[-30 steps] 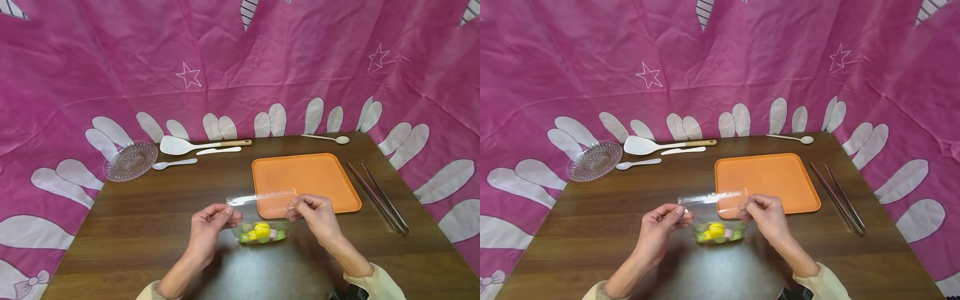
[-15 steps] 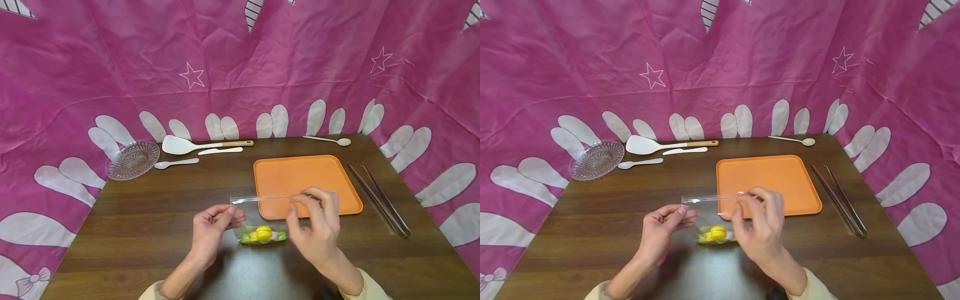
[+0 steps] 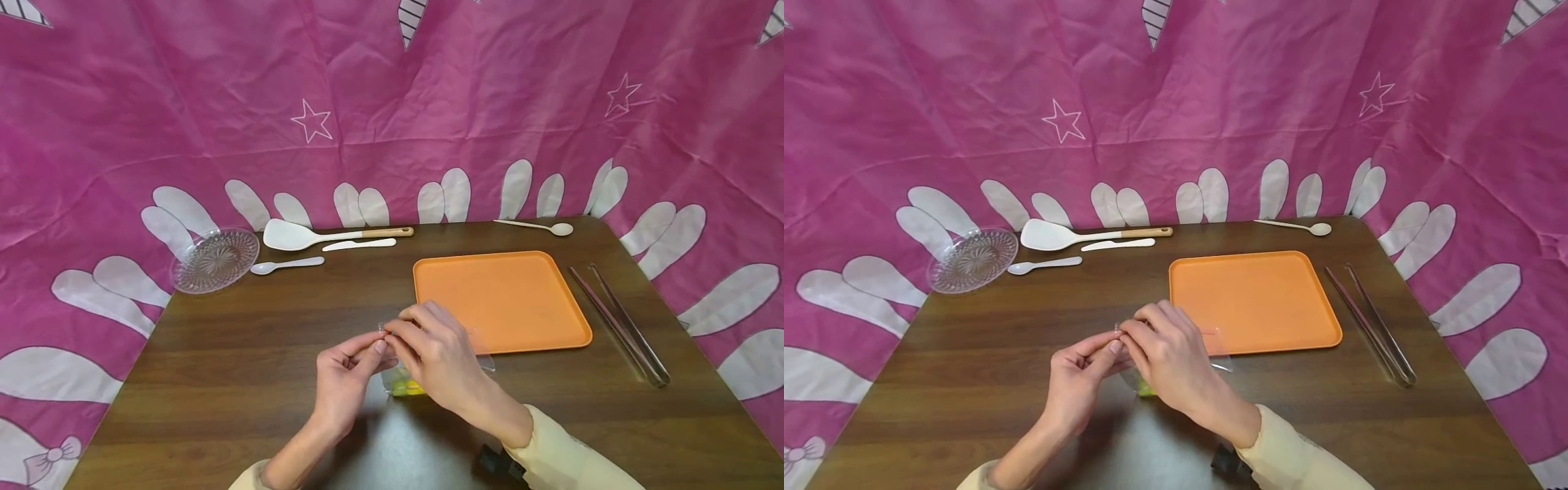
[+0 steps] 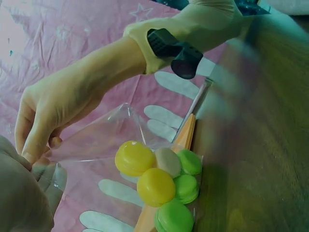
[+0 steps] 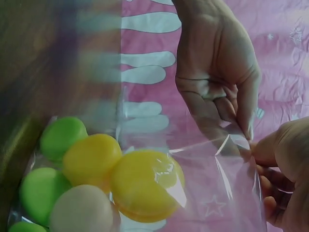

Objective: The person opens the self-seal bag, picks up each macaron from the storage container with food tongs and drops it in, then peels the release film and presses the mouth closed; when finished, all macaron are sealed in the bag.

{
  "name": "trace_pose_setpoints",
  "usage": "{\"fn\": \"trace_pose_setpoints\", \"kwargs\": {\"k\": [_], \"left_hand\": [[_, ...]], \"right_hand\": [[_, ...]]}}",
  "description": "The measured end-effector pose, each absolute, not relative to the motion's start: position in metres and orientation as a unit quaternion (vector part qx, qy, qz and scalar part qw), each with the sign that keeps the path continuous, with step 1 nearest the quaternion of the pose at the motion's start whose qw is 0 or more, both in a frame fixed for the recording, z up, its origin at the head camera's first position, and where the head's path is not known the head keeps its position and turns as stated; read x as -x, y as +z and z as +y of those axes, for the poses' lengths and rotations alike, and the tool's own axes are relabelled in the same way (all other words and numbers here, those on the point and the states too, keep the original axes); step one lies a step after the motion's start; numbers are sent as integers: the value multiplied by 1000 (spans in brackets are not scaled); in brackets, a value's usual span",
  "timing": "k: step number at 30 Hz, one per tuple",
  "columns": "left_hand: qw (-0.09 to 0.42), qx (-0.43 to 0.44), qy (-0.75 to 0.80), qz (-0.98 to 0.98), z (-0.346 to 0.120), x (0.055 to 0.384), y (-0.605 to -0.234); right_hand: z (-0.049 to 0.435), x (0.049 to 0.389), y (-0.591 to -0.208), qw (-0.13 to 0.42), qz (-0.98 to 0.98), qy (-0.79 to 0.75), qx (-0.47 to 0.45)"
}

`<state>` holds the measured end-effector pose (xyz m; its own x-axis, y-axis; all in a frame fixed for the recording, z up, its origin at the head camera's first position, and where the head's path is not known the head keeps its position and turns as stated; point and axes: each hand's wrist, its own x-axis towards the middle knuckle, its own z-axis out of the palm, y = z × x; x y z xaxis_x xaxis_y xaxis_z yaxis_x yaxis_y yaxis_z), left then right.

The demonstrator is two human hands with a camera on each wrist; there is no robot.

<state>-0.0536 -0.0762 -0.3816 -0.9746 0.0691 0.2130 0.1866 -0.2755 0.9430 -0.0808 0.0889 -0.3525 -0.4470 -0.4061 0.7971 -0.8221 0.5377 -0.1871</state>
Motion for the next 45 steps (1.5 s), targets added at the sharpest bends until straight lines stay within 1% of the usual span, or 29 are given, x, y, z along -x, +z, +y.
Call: {"fn": "trace_pose_setpoints", "kwargs": {"k": [5, 9, 20, 23, 28, 32, 36, 39, 43, 45], "left_hand": [[69, 148, -773, -613, -76, 54, -382], [93, 162, -756, -627, -76, 54, -382], [112, 177, -708, -674, -74, 53, -384], [113, 197, -699, -678, -74, 53, -384], [119, 215, -702, -668, -74, 54, -384], [121, 218, -714, -654, -72, 54, -383], [119, 215, -721, -647, -71, 53, -383], [118, 194, -729, -645, -71, 53, -383], [121, 158, -739, -644, -72, 53, -384], [121, 147, -741, -644, -73, 54, -385]], "right_hand": [[92, 84, -345, 350, -799, 270, -406], [94, 87, -339, 349, -794, 253, -429], [96, 94, -334, 357, -776, 242, -461], [98, 96, -335, 344, -777, 268, -453], [99, 95, -341, 308, -779, 349, -421], [98, 96, -346, 295, -770, 400, -401], [100, 97, -346, 293, -760, 446, -370], [105, 96, -344, 258, -759, 505, -320], [111, 93, -340, 175, -739, 605, -237], [115, 94, -338, 146, -716, 652, -203]]}}
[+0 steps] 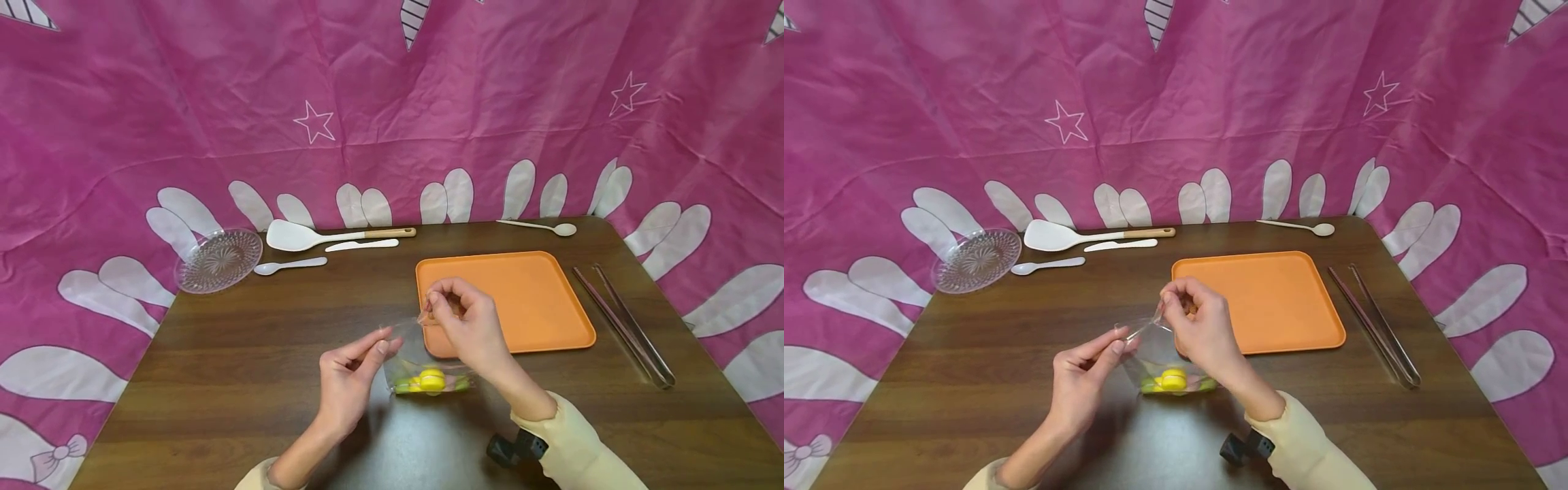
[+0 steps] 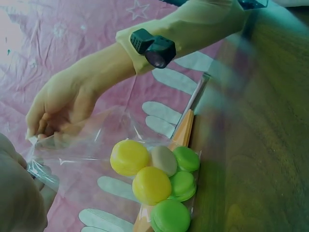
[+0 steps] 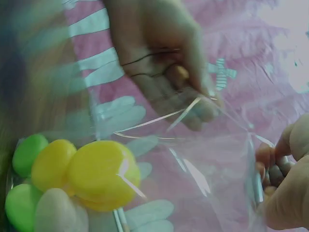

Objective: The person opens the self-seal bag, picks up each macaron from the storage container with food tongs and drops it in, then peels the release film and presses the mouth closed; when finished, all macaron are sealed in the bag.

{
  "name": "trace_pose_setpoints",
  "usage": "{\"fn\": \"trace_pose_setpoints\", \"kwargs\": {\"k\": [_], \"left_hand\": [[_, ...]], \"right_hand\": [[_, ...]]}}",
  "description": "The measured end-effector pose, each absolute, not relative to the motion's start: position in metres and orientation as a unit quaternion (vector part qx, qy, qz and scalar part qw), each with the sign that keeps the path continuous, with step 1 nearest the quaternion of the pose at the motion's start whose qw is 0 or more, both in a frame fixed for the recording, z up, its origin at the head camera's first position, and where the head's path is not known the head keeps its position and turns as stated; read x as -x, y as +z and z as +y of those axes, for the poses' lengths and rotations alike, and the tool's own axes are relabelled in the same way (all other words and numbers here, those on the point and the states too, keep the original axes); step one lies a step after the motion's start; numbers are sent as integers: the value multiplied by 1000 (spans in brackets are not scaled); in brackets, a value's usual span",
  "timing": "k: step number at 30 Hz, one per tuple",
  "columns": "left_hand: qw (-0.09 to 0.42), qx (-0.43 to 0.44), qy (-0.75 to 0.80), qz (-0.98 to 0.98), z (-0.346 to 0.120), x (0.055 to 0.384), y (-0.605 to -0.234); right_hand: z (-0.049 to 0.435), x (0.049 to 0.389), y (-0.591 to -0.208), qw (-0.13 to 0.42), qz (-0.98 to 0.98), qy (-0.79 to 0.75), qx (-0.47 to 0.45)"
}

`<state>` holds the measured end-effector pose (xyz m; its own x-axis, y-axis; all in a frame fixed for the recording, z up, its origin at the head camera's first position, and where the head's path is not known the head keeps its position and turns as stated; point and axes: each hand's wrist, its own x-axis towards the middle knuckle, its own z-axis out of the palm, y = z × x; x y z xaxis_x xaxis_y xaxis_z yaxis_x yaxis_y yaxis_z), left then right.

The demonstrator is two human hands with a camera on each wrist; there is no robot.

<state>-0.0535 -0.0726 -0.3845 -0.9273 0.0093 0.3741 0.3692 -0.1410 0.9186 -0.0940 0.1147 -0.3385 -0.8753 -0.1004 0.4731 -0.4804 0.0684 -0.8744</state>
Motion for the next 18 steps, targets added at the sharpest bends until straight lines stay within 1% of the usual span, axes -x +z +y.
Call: {"fn": "trace_pose_setpoints", "kwargs": {"k": [2, 5, 13, 18], "left_hand": [[119, 140, -744, -642, -72, 54, -385], [112, 129, -751, -638, -73, 54, -385], [103, 98, -761, -633, -73, 55, -385], [104, 92, -761, -633, -73, 56, -384]], "right_hand": [[121, 95, -337, 134, -685, 694, -175], [130, 98, -334, 134, -647, 736, -148], [158, 104, -329, 157, -590, 787, -91], [178, 108, -325, 177, -519, 832, -86]]}}
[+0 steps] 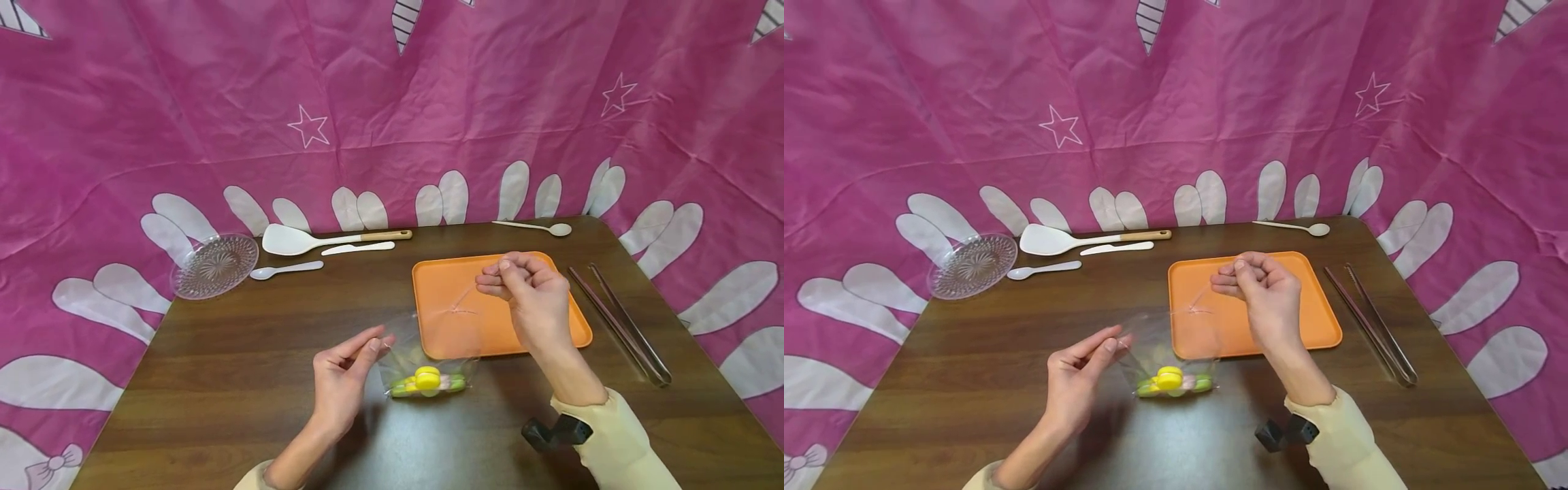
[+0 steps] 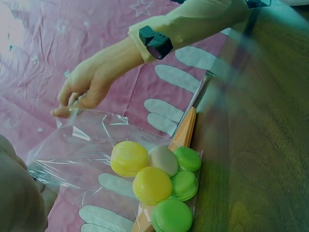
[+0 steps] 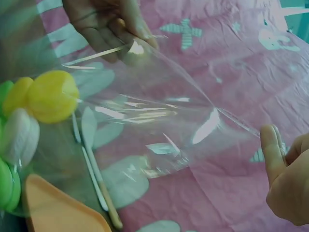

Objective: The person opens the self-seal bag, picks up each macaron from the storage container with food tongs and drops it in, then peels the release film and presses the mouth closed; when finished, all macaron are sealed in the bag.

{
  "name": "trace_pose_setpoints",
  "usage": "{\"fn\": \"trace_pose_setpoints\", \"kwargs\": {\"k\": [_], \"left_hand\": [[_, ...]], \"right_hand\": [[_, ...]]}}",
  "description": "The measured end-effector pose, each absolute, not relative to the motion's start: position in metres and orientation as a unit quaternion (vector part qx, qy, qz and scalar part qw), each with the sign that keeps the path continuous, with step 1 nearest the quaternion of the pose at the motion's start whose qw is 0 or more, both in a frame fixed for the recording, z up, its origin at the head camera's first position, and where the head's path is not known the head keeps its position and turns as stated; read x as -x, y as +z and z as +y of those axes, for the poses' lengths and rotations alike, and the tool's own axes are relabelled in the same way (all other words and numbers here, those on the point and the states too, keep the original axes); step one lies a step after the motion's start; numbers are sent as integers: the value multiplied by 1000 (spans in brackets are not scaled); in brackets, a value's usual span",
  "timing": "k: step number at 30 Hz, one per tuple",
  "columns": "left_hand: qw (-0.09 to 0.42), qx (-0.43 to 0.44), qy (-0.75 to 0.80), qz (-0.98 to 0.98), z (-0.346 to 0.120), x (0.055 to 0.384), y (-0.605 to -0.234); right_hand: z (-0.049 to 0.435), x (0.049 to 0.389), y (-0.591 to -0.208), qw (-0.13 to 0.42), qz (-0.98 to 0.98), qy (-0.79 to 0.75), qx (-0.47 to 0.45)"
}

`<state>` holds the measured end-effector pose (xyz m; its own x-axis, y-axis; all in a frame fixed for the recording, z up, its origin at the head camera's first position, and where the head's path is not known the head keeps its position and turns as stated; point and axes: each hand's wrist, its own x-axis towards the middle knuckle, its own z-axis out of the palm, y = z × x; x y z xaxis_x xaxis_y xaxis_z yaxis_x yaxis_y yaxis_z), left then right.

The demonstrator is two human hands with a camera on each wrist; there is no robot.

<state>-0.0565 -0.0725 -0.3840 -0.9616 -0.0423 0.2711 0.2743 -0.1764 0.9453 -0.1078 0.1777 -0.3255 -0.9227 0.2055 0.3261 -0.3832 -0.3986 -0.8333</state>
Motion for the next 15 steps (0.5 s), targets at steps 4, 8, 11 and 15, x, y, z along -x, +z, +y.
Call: {"fn": "trace_pose_setpoints", "kwargs": {"k": [4, 8, 11, 15], "left_hand": [[103, 87, -764, -631, -73, 57, -384], [104, 89, -764, -631, -73, 57, -383], [106, 92, -764, -630, -72, 58, -383], [105, 94, -766, -627, -72, 58, -384]], "right_hand": [[190, 110, -324, 182, -463, 862, -100], [200, 110, -322, 179, -427, 878, -121], [207, 110, -321, 175, -402, 888, -138], [216, 110, -321, 169, -369, 899, -164]]}}
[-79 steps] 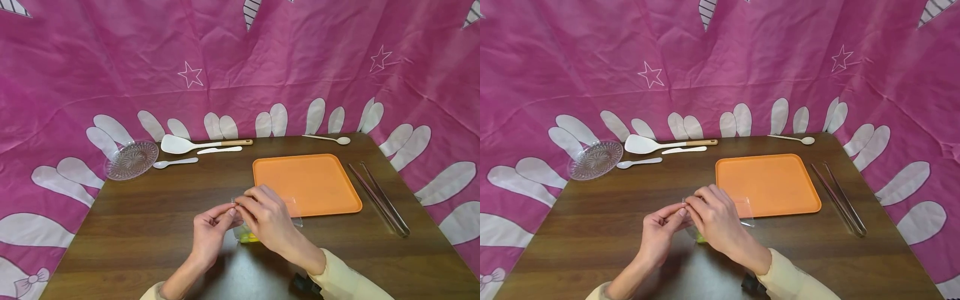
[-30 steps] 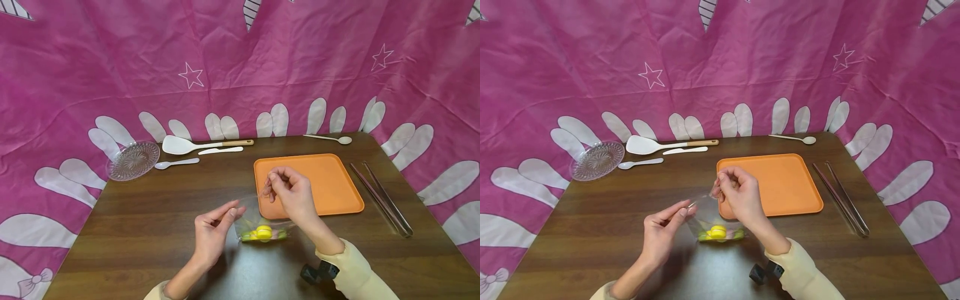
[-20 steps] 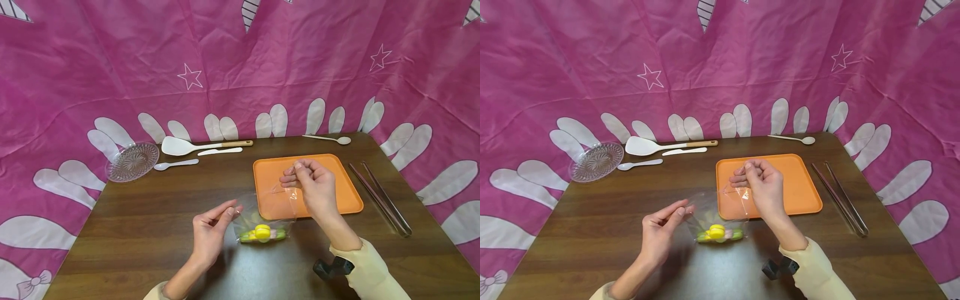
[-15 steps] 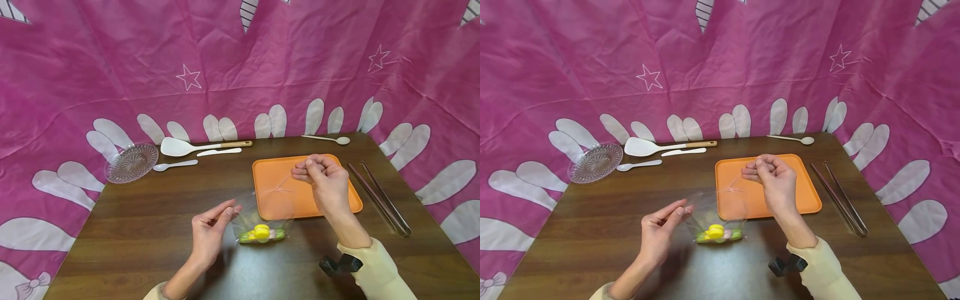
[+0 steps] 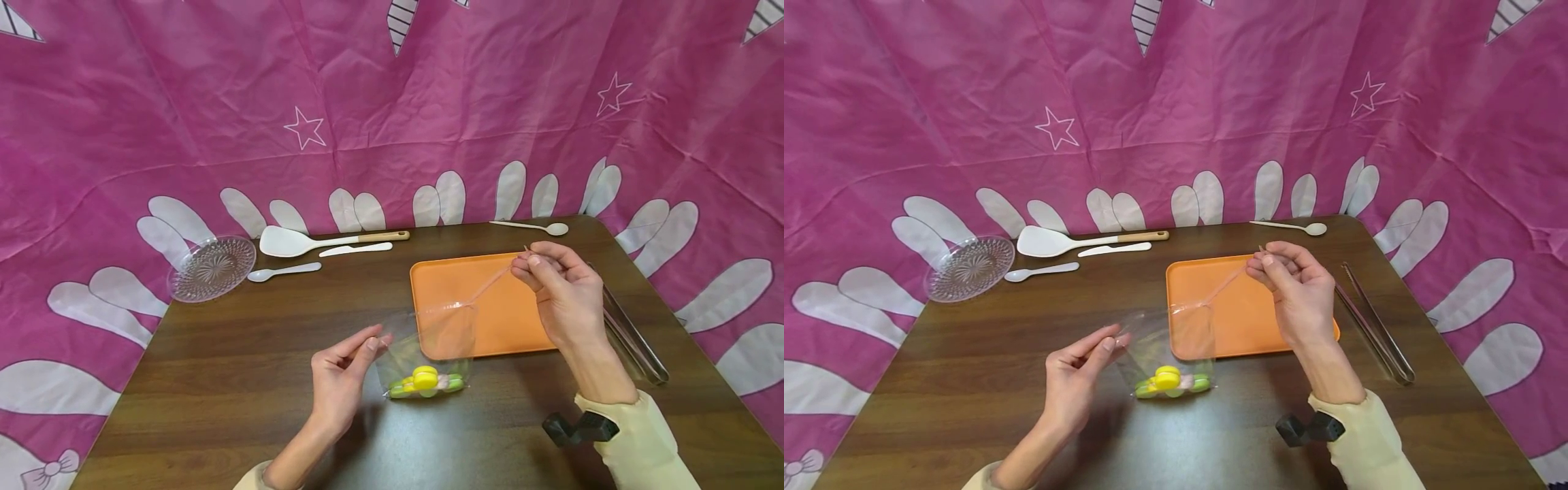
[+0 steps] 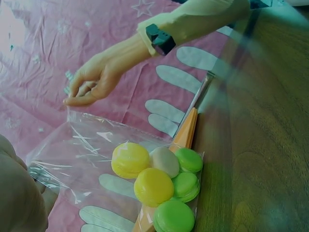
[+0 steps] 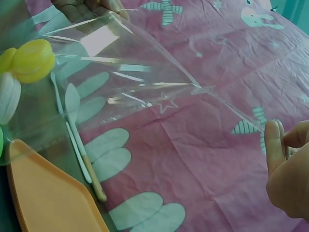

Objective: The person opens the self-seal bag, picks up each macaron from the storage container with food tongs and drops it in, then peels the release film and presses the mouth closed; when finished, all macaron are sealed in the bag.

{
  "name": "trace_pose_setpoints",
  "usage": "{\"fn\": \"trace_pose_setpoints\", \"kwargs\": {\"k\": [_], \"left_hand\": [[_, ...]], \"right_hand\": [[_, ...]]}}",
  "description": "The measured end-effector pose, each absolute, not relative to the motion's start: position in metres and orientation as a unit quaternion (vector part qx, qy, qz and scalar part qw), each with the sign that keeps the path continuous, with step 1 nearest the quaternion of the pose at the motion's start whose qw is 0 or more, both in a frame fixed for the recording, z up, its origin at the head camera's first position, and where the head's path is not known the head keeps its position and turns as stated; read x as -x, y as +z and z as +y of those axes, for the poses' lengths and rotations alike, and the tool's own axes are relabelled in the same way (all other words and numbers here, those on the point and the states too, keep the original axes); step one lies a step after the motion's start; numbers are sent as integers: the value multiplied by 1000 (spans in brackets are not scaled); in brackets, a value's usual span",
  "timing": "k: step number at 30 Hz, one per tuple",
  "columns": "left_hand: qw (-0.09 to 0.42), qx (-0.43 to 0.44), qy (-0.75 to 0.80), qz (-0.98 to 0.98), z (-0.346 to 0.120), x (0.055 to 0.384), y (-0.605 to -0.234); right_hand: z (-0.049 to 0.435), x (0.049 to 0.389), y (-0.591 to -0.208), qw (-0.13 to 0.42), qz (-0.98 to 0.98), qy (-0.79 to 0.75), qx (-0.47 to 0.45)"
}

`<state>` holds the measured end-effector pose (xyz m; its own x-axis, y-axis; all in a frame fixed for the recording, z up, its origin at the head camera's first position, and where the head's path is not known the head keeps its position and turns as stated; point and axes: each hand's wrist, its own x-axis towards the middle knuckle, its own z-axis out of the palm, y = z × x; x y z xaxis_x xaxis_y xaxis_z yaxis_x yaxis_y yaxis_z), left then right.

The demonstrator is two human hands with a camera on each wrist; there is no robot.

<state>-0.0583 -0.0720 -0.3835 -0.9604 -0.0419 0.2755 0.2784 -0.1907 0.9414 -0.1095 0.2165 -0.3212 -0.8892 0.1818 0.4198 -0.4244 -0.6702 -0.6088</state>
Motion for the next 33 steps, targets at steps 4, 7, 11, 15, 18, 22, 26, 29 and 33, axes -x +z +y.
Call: {"fn": "trace_pose_setpoints", "kwargs": {"k": [4, 7, 11, 15, 18, 22, 26, 29, 33], "left_hand": [[103, 96, -767, -626, -73, 58, -384], [102, 95, -768, -625, -73, 58, -383], [101, 98, -770, -622, -74, 58, -384], [103, 103, -769, -623, -75, 59, -384], [106, 104, -767, -624, -75, 59, -384], [104, 103, -769, -623, -76, 60, -383], [95, 96, -768, -626, -77, 59, -382], [88, 92, -769, -627, -77, 59, -382], [89, 92, -769, -626, -77, 59, -383]], "right_hand": [[226, 110, -322, 166, -349, 904, -183], [234, 111, -322, 164, -337, 909, -181], [246, 112, -320, 171, -317, 921, -151], [262, 114, -315, 203, -302, 925, -112], [279, 113, -312, 223, -315, 918, -90], [310, 108, -318, 216, -349, 910, -53], [343, 96, -336, 178, -401, 898, 39], [362, 91, -352, 156, -456, 869, 114], [383, 95, -372, 148, -517, 828, 161]]}}
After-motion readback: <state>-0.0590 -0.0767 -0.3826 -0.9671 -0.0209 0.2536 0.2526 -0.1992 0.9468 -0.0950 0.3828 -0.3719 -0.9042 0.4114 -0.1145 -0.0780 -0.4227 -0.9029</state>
